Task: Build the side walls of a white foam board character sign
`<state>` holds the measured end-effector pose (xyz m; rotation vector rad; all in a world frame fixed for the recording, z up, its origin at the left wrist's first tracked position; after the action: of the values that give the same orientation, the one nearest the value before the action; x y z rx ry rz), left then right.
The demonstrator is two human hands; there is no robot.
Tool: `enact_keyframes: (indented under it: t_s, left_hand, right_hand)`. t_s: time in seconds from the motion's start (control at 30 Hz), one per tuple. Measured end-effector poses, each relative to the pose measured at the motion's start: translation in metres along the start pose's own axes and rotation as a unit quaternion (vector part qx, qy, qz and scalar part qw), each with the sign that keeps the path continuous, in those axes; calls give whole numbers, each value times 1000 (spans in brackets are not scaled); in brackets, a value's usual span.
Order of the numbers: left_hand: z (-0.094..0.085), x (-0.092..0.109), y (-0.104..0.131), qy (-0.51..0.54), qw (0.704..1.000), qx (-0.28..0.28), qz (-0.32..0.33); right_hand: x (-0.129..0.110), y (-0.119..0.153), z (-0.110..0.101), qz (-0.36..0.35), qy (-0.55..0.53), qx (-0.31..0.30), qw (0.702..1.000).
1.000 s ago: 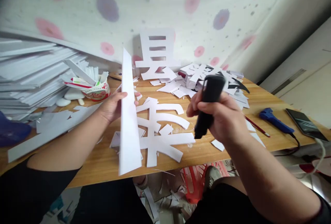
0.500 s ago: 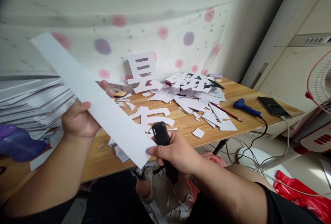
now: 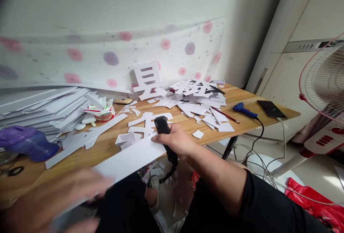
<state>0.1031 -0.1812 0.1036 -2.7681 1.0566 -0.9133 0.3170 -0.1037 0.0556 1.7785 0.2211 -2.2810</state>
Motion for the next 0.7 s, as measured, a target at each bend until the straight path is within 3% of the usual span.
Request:
enact_keyframes:
  t_s: [0.03,0.07,0.1,0.13,0.2,0.23,0.27,0.33,0.4,0.47,0.5,0.57,0.7]
  left_hand:
    - [-7,2,-12,-25,998,53,-31]
    - [-2,1,-24,-11,997,38,-59]
    - [12,0,-36,45,996,-14,-70]
    - [34,-1,-43,129,983,-102,-77]
    - [83,-1,-38,318,896,-289,-109]
    - [103,-2,-30,393,842,-346,-132]
    - [115,-7,-27,453,807,-348,-149]
    - [129,-22,-25,503,791,-302,-174]
    - [134,-38,-25,512,800,-243,-197]
    - [131,-50,-27,505,811,-197,-222]
    - [127,-54,-29,502,814,-177,-233]
    - [119,-58,-33,505,812,-149,-251]
    - [107,-58,-41,503,814,-133,-259]
  right_hand:
    - [2,0,6,2,20,-23,1000]
    - [4,1,11,3,42,-48,998]
    - [5,2,17,2,66,-76,995]
    - [6,4,23,0,91,-106,990]
    - [6,9,32,-6,141,-166,976]
    - [5,12,34,-6,162,-195,967]
    - [1,15,35,-16,188,-222,957]
    - [-19,18,28,-101,266,-235,929]
    - [-47,19,4,-221,392,-146,881]
    - [-67,15,-32,-272,519,2,811]
    - [-69,11,-52,-254,562,62,784]
    - [-60,1,-83,-213,604,107,760]
    - [-21,-20,-114,-157,625,77,760]
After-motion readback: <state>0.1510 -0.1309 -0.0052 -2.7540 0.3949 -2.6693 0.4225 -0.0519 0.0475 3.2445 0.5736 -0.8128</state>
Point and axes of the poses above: each hand's wrist, its own y-axis away from the middle knuckle, its own z-axis out of the palm, x = y × z, the point moved 8 cm from there along -y, towards the middle knuckle, and after that the axes turned 2 degrees about z, right-handed, at the moved point
